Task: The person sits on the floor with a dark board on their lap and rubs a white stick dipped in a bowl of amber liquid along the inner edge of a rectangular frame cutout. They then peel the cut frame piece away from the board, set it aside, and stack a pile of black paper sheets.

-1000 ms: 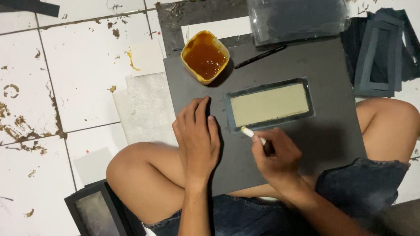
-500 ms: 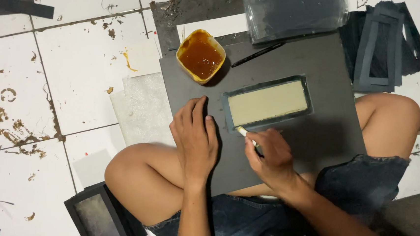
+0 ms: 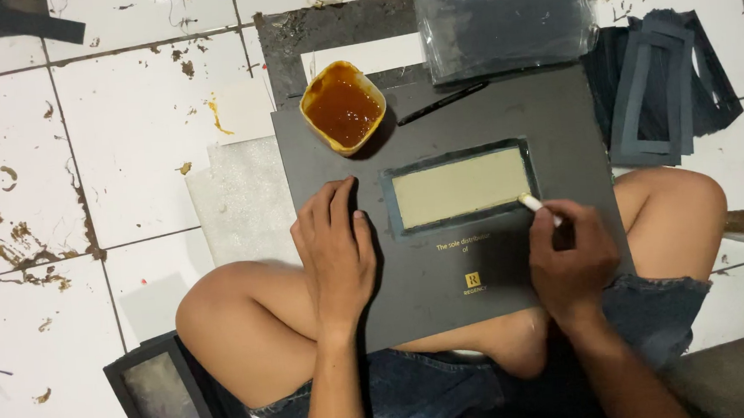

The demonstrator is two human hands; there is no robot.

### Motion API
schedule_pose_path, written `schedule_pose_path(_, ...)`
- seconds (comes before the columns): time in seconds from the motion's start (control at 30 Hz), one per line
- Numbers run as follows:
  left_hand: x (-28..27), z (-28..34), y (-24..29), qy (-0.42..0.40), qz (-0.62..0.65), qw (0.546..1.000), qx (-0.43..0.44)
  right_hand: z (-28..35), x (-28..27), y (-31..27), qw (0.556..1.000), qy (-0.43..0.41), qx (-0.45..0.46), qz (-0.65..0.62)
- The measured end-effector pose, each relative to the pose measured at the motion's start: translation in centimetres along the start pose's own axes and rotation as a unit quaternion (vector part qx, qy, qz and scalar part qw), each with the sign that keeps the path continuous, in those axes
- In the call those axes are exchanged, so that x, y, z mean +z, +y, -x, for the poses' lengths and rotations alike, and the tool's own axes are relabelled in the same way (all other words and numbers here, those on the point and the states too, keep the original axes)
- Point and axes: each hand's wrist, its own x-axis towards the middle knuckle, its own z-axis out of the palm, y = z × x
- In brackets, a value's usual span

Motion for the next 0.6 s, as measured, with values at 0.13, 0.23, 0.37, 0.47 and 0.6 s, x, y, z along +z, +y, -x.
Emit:
schedule_pose_path(0.13, 0.1, 0.0, -0.1, 0.008, -0.007, 1.0, 0.004, -2.1, 0.1, -0.8, 0.989, 0.006, 0.119, -0.091)
schedule_pose_path(0.23, 0.2, 0.1, -0.3, -0.002, -0.009, 1.0, 0.001, -4.6, 0.4, -3.4, 0.975, -0.056, 0.126, -0.177)
schedule_pose_path(0.37, 0.1, -0.1, -0.2, -0.007, -0.025, 1.0, 0.008, -8.5, 1.7, -8.0, 0.956, -0.12, 0.075, -0.257)
schedule_pose_path(0.47, 0.1, -0.2, -0.4, -0.008, -0.038, 0.999, 0.007, -10.9, 4.0, -9.7, 0.944, -0.152, -0.013, -0.293)
schedule_pose_path(0.6, 0.1, -0.4, -0.2, -0.016, -0.04, 0.999, -0.005, -14.1, 7.6, -10.7, 0.929, -0.194, -0.154, -0.276)
